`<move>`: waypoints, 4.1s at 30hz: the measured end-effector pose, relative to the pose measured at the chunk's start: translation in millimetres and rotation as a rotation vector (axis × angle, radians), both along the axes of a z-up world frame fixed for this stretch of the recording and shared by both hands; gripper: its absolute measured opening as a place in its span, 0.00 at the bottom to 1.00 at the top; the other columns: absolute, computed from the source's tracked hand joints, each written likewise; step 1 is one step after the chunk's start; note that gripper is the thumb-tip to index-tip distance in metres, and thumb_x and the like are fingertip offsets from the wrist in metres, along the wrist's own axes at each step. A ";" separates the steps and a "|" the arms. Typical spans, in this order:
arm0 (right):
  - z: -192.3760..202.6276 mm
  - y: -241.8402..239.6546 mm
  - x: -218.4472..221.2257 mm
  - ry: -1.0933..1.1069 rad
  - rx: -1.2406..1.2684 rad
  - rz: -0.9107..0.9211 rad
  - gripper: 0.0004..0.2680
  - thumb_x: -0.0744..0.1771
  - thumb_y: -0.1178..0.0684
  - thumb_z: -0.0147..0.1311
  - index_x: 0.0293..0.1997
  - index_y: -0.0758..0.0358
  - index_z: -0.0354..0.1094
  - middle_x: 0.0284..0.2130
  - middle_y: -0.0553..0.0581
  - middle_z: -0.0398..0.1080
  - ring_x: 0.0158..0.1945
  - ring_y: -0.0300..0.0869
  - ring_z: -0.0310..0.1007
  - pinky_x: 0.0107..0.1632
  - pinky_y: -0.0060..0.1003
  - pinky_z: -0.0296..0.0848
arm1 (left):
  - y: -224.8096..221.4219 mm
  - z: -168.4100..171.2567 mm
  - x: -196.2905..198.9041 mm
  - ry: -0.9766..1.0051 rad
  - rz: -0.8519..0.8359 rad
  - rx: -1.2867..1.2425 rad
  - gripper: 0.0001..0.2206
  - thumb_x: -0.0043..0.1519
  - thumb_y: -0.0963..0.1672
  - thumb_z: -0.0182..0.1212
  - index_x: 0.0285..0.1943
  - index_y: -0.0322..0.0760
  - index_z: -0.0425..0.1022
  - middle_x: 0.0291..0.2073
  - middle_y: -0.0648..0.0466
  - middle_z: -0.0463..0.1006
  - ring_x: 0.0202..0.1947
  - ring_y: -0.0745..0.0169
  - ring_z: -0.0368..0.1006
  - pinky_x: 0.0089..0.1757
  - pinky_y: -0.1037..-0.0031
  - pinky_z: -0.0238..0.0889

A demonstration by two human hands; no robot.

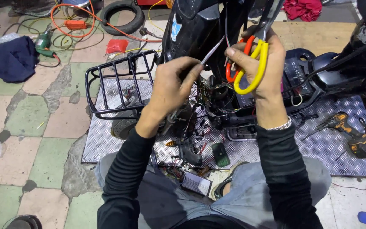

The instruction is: The person sits on the floor and works on the wiring of a scooter. They use scissors to cut and strip wires, then twist and connect them together by hand.

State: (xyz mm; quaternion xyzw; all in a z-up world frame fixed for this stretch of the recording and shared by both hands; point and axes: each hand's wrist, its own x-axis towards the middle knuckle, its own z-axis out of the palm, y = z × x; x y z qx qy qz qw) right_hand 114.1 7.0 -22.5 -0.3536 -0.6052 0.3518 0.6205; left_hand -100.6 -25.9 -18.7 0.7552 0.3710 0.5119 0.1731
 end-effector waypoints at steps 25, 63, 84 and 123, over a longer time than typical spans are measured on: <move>-26.9 -72.9 26.0 -0.208 -0.215 -0.009 0.12 0.66 0.66 0.60 0.53 0.70 0.63 0.32 0.59 0.72 0.31 0.41 0.74 0.36 0.29 0.74 | -32.9 -78.4 -39.4 0.405 -0.119 0.344 0.14 0.60 0.40 0.70 0.54 0.46 0.81 0.57 0.53 0.77 0.42 0.59 0.78 0.40 0.71 0.72; -55.1 -43.7 -10.1 0.096 0.012 -0.039 0.16 0.67 0.69 0.62 0.55 0.63 0.58 0.44 0.58 0.72 0.47 0.41 0.76 0.52 0.31 0.78 | 7.8 -33.4 17.8 -0.289 -0.342 -0.407 0.15 0.62 0.32 0.61 0.58 0.26 0.72 0.45 0.45 0.82 0.42 0.62 0.83 0.42 0.80 0.78; -74.3 -33.6 -16.3 0.187 -0.053 -0.132 0.15 0.67 0.64 0.66 0.53 0.63 0.60 0.34 0.65 0.75 0.34 0.42 0.78 0.34 0.30 0.78 | 5.8 -69.1 11.4 -0.224 -0.060 -0.185 0.05 0.59 0.41 0.71 0.43 0.36 0.83 0.27 0.49 0.82 0.25 0.62 0.79 0.28 0.75 0.68; -74.6 -30.2 -24.0 0.136 0.061 -0.114 0.17 0.66 0.68 0.66 0.53 0.65 0.58 0.41 0.67 0.74 0.47 0.49 0.80 0.49 0.38 0.81 | 7.4 -74.2 11.2 -0.261 -0.096 -0.195 0.04 0.63 0.40 0.63 0.41 0.30 0.77 0.23 0.43 0.80 0.25 0.59 0.81 0.24 0.75 0.67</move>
